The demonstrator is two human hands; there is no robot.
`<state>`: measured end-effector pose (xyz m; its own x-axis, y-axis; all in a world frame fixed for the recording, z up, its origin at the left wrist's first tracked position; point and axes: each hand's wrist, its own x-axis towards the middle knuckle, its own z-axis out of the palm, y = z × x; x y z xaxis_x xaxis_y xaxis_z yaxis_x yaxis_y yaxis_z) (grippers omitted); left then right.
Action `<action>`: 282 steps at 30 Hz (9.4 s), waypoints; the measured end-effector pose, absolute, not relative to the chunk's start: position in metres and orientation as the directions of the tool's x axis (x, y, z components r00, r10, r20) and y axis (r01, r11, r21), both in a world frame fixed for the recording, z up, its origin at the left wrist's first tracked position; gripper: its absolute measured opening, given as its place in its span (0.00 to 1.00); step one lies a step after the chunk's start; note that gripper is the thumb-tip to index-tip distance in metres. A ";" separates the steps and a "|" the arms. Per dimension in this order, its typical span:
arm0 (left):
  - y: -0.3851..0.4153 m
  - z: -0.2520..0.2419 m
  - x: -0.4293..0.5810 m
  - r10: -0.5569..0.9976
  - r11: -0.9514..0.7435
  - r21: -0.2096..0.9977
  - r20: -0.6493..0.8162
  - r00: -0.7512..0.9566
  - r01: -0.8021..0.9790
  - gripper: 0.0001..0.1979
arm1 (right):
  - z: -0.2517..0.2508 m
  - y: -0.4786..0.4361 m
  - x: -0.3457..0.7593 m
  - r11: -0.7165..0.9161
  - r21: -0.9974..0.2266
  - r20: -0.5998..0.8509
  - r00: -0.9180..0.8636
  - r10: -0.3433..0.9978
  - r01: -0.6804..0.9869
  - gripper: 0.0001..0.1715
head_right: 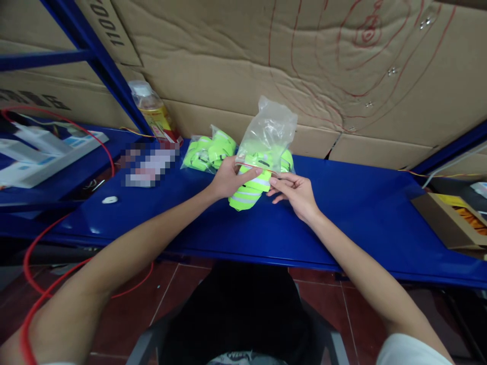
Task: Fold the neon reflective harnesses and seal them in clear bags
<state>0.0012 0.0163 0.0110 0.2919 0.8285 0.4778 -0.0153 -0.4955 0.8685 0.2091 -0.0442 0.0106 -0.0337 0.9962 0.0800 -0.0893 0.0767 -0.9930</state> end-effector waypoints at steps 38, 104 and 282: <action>0.015 0.009 0.010 0.850 -0.375 0.916 0.401 0.341 -0.143 0.24 | -0.006 -0.035 0.214 0.376 -0.920 0.391 0.207 0.897 0.110 0.26; 0.041 -0.026 -0.003 0.729 -0.368 0.929 0.310 0.610 -0.032 0.23 | -0.027 -0.017 0.229 0.227 -0.974 0.228 -0.114 0.967 -0.024 0.66; 0.027 -0.035 0.004 0.291 -0.943 0.136 0.778 0.557 0.303 0.21 | -0.009 -0.031 0.222 0.220 -0.960 0.203 -0.114 0.973 0.174 0.36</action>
